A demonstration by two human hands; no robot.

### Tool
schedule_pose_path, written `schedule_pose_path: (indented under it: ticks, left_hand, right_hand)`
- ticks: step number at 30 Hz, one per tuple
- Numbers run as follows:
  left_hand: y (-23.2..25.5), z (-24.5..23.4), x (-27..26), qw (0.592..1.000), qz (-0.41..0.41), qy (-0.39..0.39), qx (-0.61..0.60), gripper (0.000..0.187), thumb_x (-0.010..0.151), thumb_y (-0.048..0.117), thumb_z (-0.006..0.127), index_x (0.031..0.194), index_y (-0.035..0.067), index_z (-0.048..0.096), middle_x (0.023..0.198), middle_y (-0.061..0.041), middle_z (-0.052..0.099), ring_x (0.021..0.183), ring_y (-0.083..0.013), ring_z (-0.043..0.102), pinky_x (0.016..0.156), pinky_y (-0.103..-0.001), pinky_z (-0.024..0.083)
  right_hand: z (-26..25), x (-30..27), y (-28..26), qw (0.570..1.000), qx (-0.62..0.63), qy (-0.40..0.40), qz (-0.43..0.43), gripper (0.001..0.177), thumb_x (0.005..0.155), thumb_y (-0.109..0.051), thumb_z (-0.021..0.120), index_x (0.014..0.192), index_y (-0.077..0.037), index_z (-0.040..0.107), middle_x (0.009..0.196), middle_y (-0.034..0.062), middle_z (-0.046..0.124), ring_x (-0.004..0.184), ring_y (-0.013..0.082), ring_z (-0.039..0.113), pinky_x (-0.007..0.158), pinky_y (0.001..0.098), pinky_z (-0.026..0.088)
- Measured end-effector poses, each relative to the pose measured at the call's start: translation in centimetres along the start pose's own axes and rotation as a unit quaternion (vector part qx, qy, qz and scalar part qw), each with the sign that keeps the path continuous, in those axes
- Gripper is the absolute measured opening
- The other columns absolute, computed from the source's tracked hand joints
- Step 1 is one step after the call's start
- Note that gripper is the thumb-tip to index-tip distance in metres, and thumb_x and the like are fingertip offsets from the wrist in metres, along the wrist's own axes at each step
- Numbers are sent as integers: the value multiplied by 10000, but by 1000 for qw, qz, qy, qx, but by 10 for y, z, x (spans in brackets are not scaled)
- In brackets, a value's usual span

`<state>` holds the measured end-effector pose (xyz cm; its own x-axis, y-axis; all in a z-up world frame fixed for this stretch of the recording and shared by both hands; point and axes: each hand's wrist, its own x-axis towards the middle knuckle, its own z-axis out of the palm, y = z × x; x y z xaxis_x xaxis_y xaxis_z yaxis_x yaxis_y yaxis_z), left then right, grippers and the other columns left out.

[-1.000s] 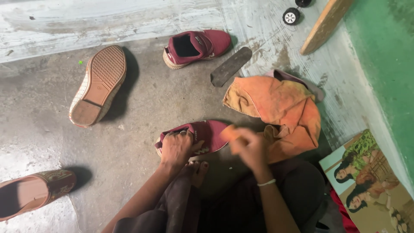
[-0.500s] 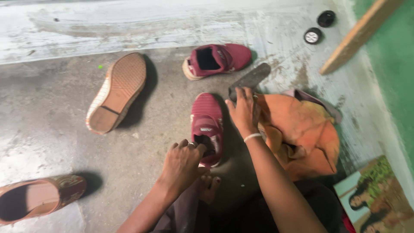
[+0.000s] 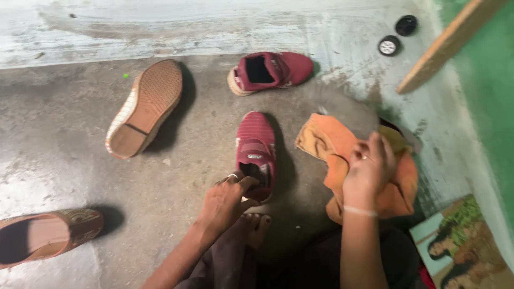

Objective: The recorder is seen cleaning and polishing various pairs of shoes using a cloth and a brush.

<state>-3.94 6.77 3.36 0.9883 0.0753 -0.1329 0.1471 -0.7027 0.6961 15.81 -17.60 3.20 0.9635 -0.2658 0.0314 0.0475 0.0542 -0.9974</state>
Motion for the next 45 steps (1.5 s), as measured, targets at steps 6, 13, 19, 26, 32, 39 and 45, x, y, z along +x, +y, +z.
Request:
schedule_pose_path:
  ticks: [6,13,19,26,32,39,45]
  left_hand:
    - [15,21,-6,1000,-2,-23,13,464,734,249,831,1165,165,683,1067,-76,673,989,-300,689,818,-410,558]
    - [11,22,-11,1000,-15,-17,12,407,788,274,801,1162,172,677,1097,-63,689,1015,-286,694,835,-408,560]
    - [26,5,-13,997,4,39,67,702,755,339,811,1355,118,521,1184,-133,646,1057,-334,658,860,-437,537]
    - [89,4,-7,989,139,33,-28,1119,776,505,786,1614,29,219,1252,-188,649,1033,-307,671,877,-404,537]
    - [39,42,-7,882,39,11,-470,776,974,547,653,1540,51,466,1160,-135,682,971,-183,681,788,-336,557]
    - [41,-6,-5,608,-194,-75,-766,932,842,780,391,1573,202,418,984,32,633,808,-107,615,670,-348,591]
    - [24,20,-6,591,-141,-89,-789,937,915,767,467,1620,155,386,1050,23,639,848,-99,582,743,-310,546]
  right_hand:
    - [-74,-45,60,994,-106,13,34,115,984,-162,656,998,-49,674,780,-36,593,630,37,500,530,207,394]
    - [-66,-67,45,998,-63,-21,-21,122,993,-115,674,1045,-8,706,797,-35,646,647,43,562,570,200,449]
    - [-59,-90,-4,998,-57,-25,-25,102,1010,-100,674,1015,1,681,771,-18,584,635,39,530,582,205,441]
    - [-39,-153,-91,985,-121,-116,47,137,990,-69,686,948,61,702,722,67,630,601,90,568,577,221,439]
    - [-27,-158,-120,939,-171,-284,-93,288,930,-146,666,1180,-12,714,1072,86,760,887,124,672,766,248,523]
    - [-30,-163,-132,830,-257,-411,-276,513,723,-319,868,1132,-45,723,1212,98,715,1131,254,668,981,360,515]
    - [-25,-188,-119,793,-261,-415,-361,497,727,-318,905,1119,-71,725,1220,79,682,1124,252,647,922,353,554]
